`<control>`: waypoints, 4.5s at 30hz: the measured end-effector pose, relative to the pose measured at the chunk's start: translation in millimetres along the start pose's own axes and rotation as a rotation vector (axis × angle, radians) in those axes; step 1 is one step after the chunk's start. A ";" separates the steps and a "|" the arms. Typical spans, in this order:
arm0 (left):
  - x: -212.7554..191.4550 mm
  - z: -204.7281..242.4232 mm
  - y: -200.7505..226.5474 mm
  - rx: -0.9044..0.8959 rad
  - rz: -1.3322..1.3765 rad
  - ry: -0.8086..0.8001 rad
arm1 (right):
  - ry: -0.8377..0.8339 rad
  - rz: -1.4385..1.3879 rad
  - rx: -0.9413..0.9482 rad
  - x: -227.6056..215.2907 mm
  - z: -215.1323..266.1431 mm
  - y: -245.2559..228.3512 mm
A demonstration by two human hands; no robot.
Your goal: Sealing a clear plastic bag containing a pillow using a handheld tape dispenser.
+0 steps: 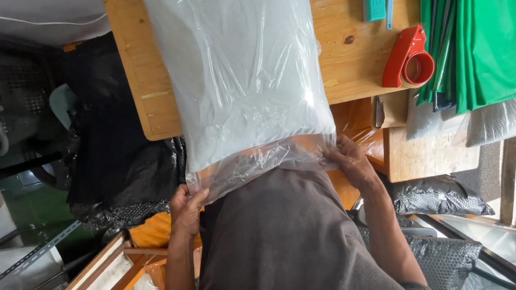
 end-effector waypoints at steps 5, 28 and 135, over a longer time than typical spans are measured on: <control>12.7 -36.7 19.1 -0.021 -0.028 -0.154 | -0.114 0.352 0.031 -10.3 -31.6 0.3; 5.2 -18.4 33.0 -0.081 0.052 -0.124 | -0.135 0.368 -0.144 -27.3 -9.7 -7.1; 137.8 -40.1 164.5 0.712 -0.946 -0.618 | -0.122 1.133 -1.034 93.8 -33.5 -68.2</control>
Point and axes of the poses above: each hand's wrist, its own z-axis away from the middle knuckle, its own x-axis out of the palm, y = z × x, the point moved 5 cm from there along -z, towards the middle knuckle, and after that the axes turned 2 degrees about -z, right-handed, at the moved point
